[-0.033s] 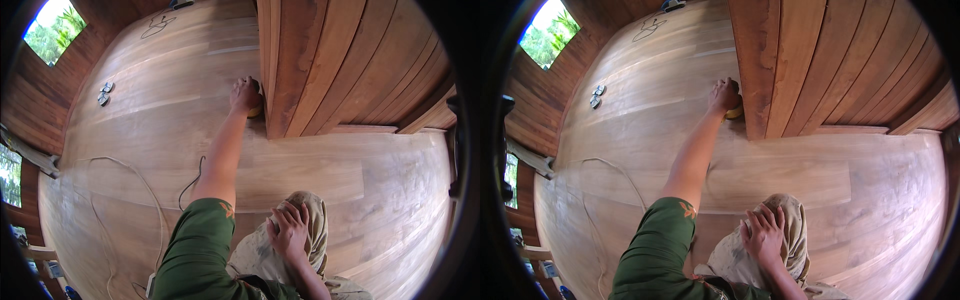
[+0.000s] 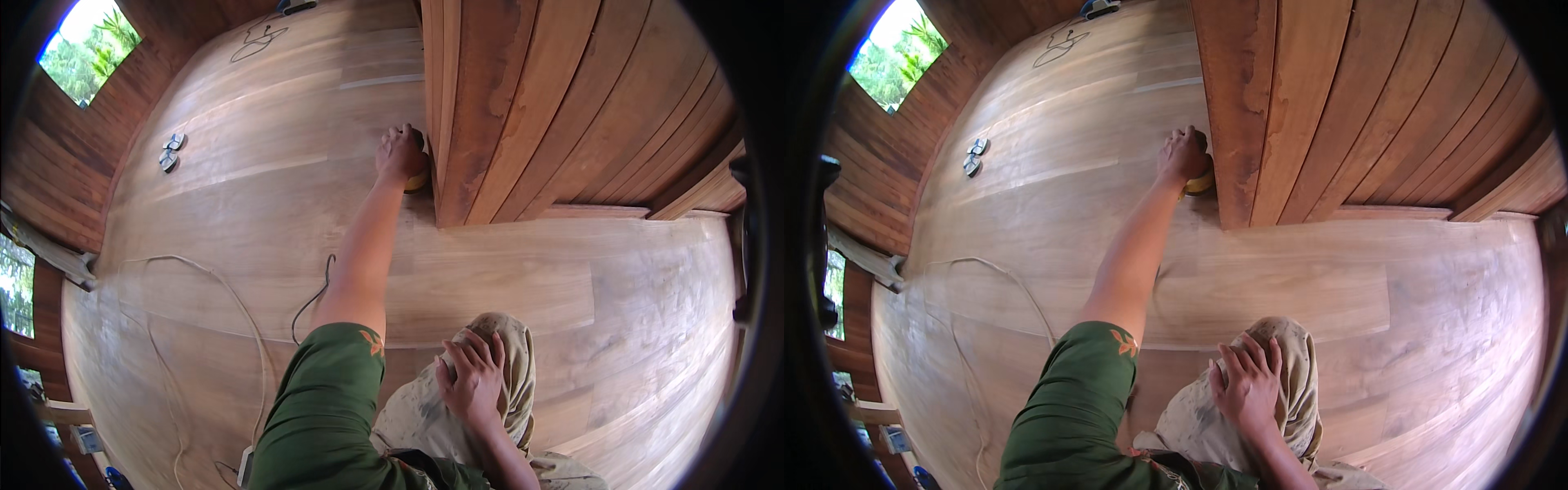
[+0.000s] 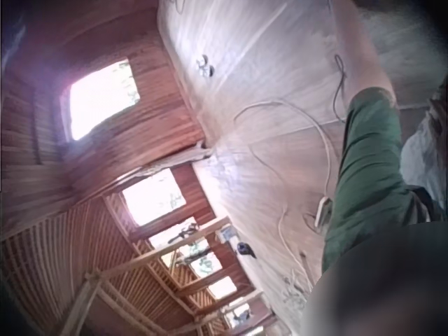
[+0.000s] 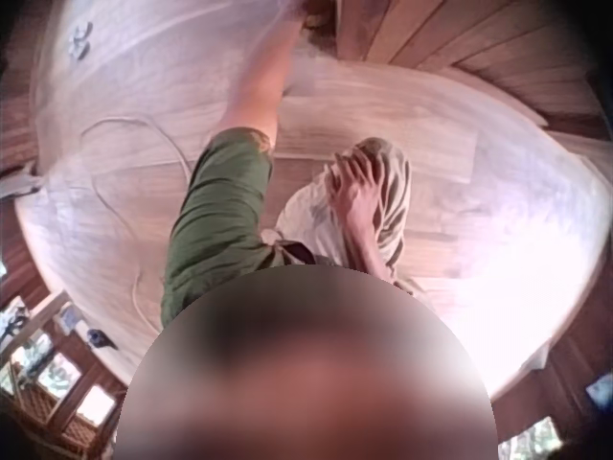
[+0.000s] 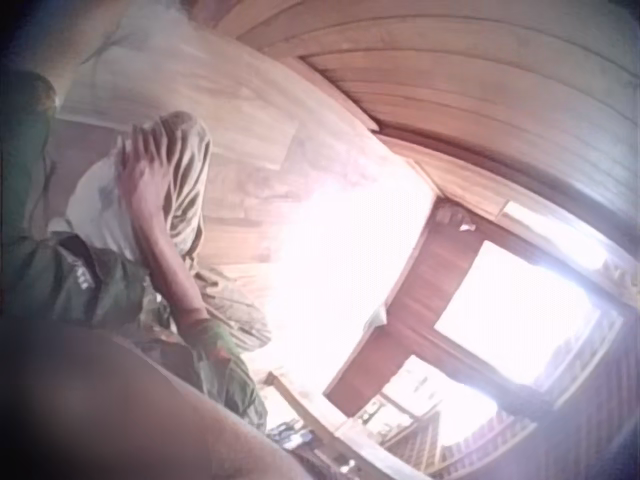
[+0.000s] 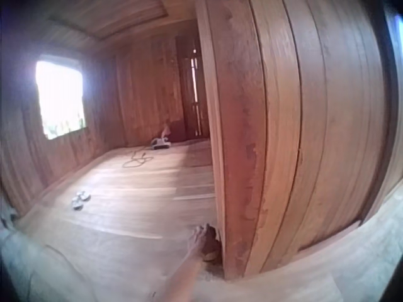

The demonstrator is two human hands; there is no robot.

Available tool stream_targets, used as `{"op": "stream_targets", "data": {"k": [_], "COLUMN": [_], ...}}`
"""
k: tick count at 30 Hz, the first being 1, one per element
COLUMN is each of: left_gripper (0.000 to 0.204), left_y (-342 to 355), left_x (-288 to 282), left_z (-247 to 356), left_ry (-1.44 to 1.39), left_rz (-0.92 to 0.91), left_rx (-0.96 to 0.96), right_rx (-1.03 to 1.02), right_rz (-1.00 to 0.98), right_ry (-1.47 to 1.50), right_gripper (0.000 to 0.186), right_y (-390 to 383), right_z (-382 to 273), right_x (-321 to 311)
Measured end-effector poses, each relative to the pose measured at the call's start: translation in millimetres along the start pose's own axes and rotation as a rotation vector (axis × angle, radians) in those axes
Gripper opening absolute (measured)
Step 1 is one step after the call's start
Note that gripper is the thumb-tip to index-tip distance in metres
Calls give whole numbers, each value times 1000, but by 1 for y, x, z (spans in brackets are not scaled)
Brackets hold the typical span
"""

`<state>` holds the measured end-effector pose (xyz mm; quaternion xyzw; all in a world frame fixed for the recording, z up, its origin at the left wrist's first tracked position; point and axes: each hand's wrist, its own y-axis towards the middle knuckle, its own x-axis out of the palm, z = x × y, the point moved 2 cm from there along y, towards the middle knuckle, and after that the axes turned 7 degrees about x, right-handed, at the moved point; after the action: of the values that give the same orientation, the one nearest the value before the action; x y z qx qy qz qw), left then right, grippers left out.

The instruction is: The person uses a yellow orbital sander to smooth a wooden floor, focusing on edges near a wall and around a central pillar. The person moves the sander in circular motions and briefly inspects the sanding disc.

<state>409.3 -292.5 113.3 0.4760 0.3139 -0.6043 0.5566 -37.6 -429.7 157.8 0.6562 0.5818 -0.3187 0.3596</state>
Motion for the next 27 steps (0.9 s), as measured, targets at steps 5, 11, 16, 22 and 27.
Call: {"op": "stream_targets", "data": {"k": [5, 11, 16, 22, 27], "left_gripper": [66, 65, 65, 70, 78], "left_y": [2, -13, -34, -61, -88], "left_x": [1, -4, -7, -8, -10], "left_z": [2, 7, 11, 14, 11], "left_ry": [27, 23, -16, 19, 43], "left_rz": [2, -18, -10, -60, -65], "left_rx": [-19, -6, -17, 27, 114], "right_rx": [4, 2, -10, -21, -26], "right_rz": [13, 24, 22, 40, 44], "right_ry": [-8, -5, -6, -19, -18], "right_gripper": [31, 30, 31, 31, 30], "right_y": [0, -1, -2, -4, -5], "right_z": [0, -3, -5, -5, -4], "right_x": [0, -1, -2, -1, -1]}}
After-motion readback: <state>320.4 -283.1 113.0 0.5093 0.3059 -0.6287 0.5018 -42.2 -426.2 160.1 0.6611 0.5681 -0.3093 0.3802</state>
